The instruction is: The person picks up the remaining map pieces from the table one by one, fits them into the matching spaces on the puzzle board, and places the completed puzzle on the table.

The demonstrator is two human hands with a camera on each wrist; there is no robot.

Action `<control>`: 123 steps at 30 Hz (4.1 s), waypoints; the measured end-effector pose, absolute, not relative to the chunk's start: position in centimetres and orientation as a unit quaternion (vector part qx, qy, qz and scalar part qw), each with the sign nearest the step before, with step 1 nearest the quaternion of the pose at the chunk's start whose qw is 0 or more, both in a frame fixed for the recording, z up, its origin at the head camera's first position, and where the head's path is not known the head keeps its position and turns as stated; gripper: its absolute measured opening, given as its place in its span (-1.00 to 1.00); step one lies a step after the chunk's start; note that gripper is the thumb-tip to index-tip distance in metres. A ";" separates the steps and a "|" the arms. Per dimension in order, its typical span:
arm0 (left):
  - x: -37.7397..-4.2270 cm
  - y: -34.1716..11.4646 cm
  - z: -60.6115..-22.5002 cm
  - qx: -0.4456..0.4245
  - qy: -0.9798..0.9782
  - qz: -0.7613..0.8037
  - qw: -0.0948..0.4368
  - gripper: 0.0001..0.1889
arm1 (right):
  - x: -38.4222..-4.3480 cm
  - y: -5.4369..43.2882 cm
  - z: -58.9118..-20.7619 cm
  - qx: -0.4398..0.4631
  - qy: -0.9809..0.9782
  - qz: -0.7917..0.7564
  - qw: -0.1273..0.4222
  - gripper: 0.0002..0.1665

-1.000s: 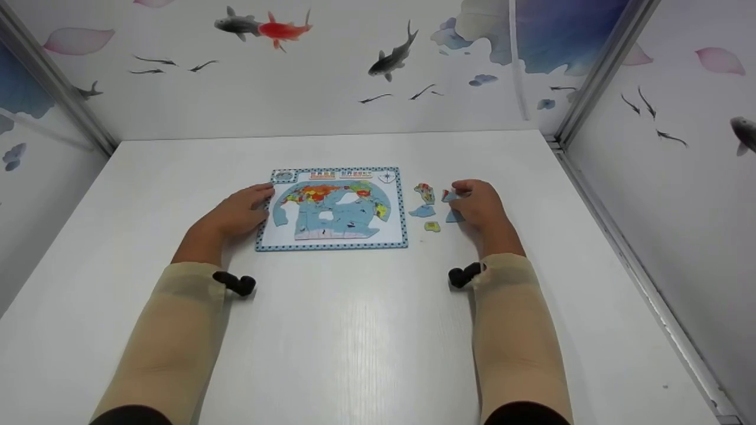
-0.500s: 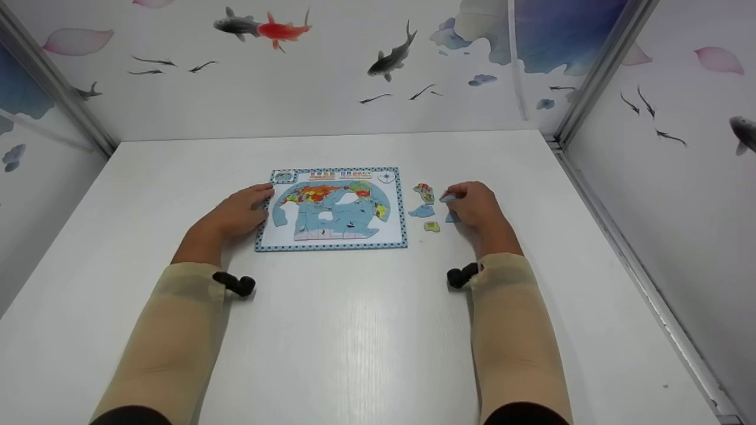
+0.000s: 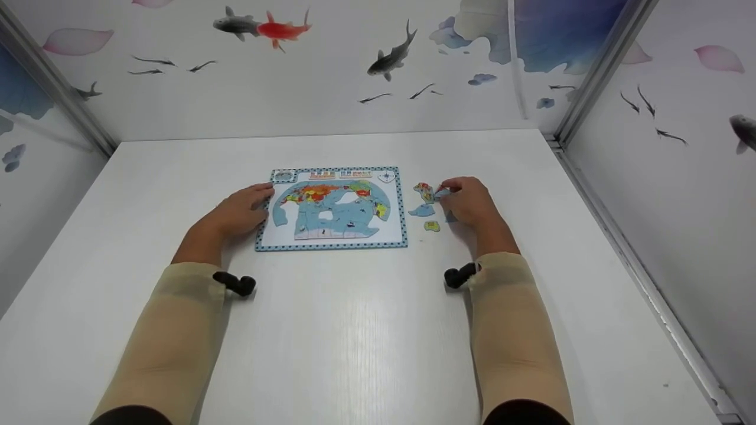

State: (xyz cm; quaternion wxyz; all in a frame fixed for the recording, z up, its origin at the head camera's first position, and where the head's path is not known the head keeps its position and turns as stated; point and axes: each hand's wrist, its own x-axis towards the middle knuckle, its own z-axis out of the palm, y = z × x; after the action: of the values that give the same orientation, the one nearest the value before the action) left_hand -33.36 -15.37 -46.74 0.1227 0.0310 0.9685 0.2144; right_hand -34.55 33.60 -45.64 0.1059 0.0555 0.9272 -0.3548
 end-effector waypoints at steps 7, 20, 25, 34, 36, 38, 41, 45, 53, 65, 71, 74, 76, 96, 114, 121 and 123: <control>-33.4 -15.4 -46.8 0.039 0.969 0.209 0.125 -0.32 | -34.2 32.3 -44.9 0.045 0.934 -0.339 0.103 -0.42; -33.5 -15.7 -47.0 0.044 0.969 0.213 0.121 -0.31 | -33.7 28.7 -43.3 0.011 0.941 -0.321 0.103 -0.50; -33.5 -15.6 -47.1 0.044 0.969 0.215 0.114 -0.32 | -33.3 27.4 -43.1 -0.009 0.938 -0.330 0.110 -0.51; -33.5 -15.6 -47.2 0.045 0.970 0.212 0.115 -0.33 | -32.7 25.8 -42.7 0.002 0.936 -0.326 0.131 -0.50; -33.5 -15.6 -47.2 0.047 0.970 0.211 0.113 -0.33 | -32.5 25.4 -42.5 0.003 0.937 -0.321 0.135 -0.51; -33.5 -15.6 -47.1 0.050 0.971 0.208 0.112 -0.33 | -32.4 25.2 -42.5 -0.003 0.939 -0.315 0.139 -0.53; -33.5 -15.5 -47.0 0.053 0.971 0.206 0.111 -0.33 | -32.3 24.8 -42.5 -0.014 0.942 -0.303 0.143 -0.57; -33.5 -15.5 -46.9 0.049 0.970 0.208 0.113 -0.32 | -32.3 24.4 -42.6 -0.029 0.943 -0.297 0.145 -0.60; -33.4 -15.4 -46.8 0.044 0.971 0.204 0.117 -0.31 | -32.3 23.7 -43.2 -0.057 0.941 -0.300 0.149 -0.58; -33.4 -15.3 -46.6 0.034 0.970 0.207 0.125 -0.30 | -31.8 22.9 -43.9 -0.068 0.941 -0.291 0.157 -0.59; -33.4 -15.3 -46.7 0.032 0.970 0.207 0.124 -0.30 | -31.9 22.8 -44.5 -0.066 0.942 -0.288 0.159 -0.57; -33.4 -15.3 -46.7 0.032 0.970 0.207 0.124 -0.30 | -32.0 22.7 -44.6 -0.062 0.941 -0.287 0.167 -0.56; -33.4 -15.3 -46.7 0.033 0.970 0.208 0.125 -0.30 | -32.0 22.7 -44.7 -0.059 0.940 -0.287 0.173 -0.55; -33.4 -15.4 -46.8 0.049 0.971 0.203 0.120 -0.32 | -31.6 22.3 -44.7 -0.055 0.938 -0.293 0.175 -0.52; -33.3 -15.3 -46.8 0.036 0.969 0.214 0.117 -0.32 | -31.7 22.5 -44.8 -0.067 0.937 -0.293 0.175 -0.53; -33.6 -15.4 -47.2 0.026 0.969 0.215 0.119 -0.33 | -31.8 22.5 -45.0 -0.066 0.937 -0.295 0.176 -0.52; -33.7 -15.4 -47.3 0.026 0.970 0.213 0.119 -0.33 | -31.9 22.4 -45.0 -0.062 0.937 -0.296 0.176 -0.52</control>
State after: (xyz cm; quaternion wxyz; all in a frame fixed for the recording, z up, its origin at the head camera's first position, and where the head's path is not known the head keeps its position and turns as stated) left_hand -33.65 -15.37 -47.31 0.1187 0.0256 0.9696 0.2126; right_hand -31.87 22.44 -45.05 0.1757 -0.0620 0.9369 -0.2958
